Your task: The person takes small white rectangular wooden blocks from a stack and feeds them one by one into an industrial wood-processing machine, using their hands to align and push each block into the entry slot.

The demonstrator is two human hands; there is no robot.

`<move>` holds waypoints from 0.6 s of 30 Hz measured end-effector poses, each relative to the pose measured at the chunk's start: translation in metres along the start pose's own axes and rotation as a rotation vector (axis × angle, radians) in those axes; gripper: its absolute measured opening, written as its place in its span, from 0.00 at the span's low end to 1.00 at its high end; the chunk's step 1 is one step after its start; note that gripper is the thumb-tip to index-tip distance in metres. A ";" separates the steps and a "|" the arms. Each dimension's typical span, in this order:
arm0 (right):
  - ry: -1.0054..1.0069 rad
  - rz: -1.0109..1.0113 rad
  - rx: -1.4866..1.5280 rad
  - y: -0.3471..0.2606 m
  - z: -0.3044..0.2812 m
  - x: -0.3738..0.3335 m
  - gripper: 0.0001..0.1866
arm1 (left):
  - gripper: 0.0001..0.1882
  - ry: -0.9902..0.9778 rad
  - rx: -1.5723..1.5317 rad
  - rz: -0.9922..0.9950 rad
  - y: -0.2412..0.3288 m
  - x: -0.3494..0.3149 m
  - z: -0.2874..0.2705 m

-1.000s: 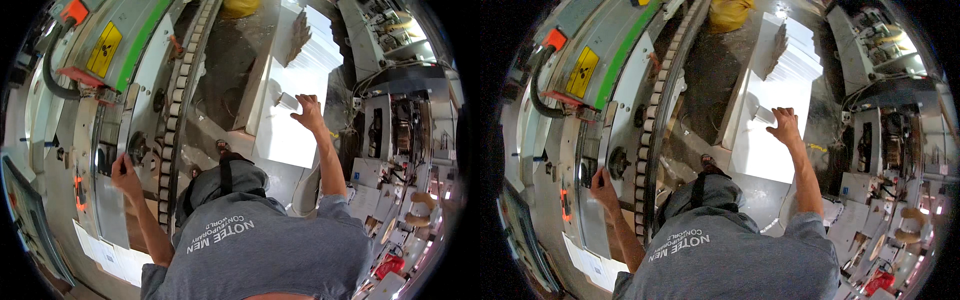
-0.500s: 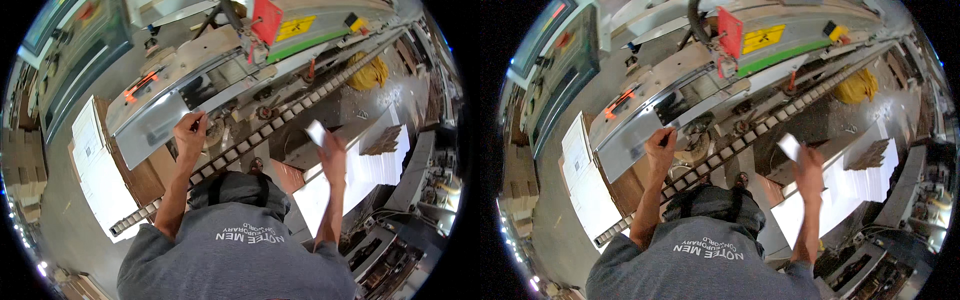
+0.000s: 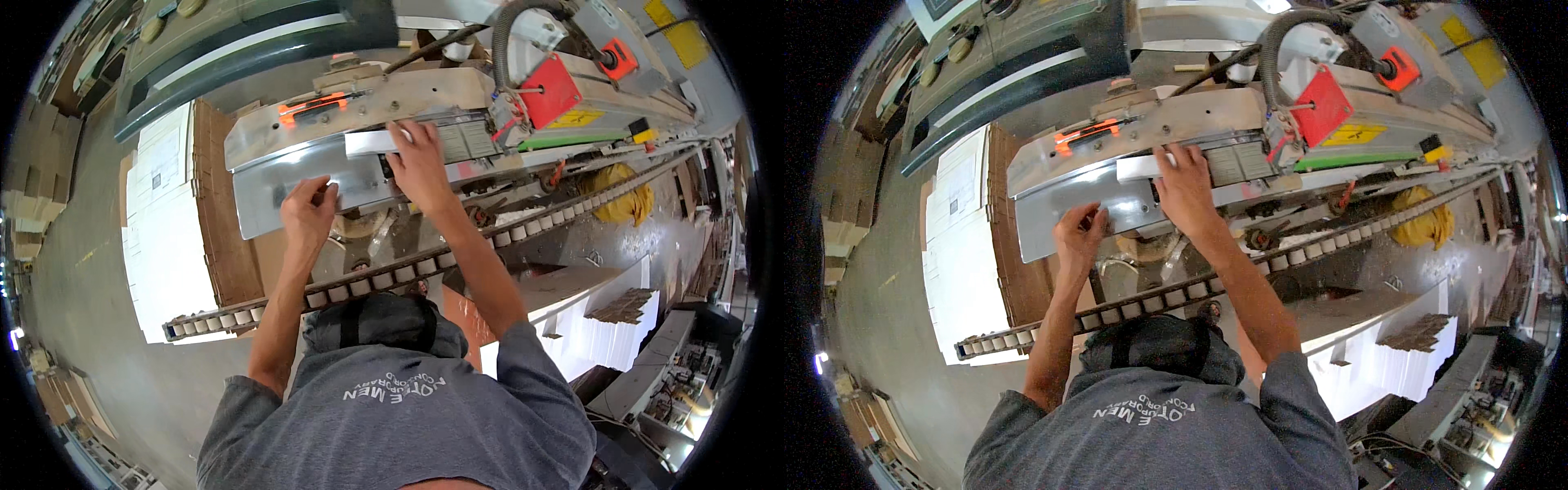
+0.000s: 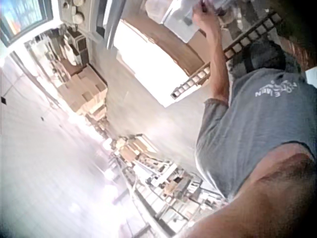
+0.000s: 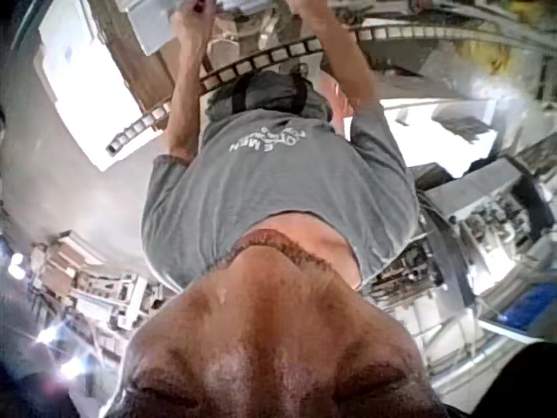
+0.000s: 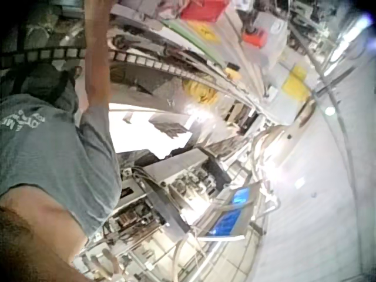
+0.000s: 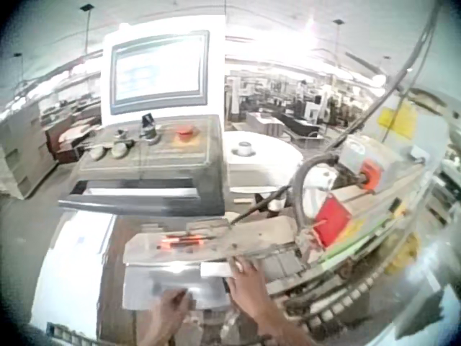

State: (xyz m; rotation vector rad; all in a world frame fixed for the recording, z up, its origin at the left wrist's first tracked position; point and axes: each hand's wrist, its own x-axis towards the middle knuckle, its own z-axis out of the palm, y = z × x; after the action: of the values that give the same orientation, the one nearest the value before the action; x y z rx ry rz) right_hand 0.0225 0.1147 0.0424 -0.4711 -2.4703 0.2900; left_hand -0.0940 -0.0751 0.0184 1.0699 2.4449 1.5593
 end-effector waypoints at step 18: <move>0.054 0.596 0.504 -0.018 0.039 -0.033 0.29 | 0.10 -0.046 0.202 0.307 -0.013 0.064 0.051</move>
State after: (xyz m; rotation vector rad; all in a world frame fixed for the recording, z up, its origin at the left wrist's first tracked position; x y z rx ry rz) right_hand 0.0189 0.0815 -0.0002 -0.9586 -2.0405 1.0874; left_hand -0.1297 -0.0014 0.0026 1.5614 2.5452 1.3547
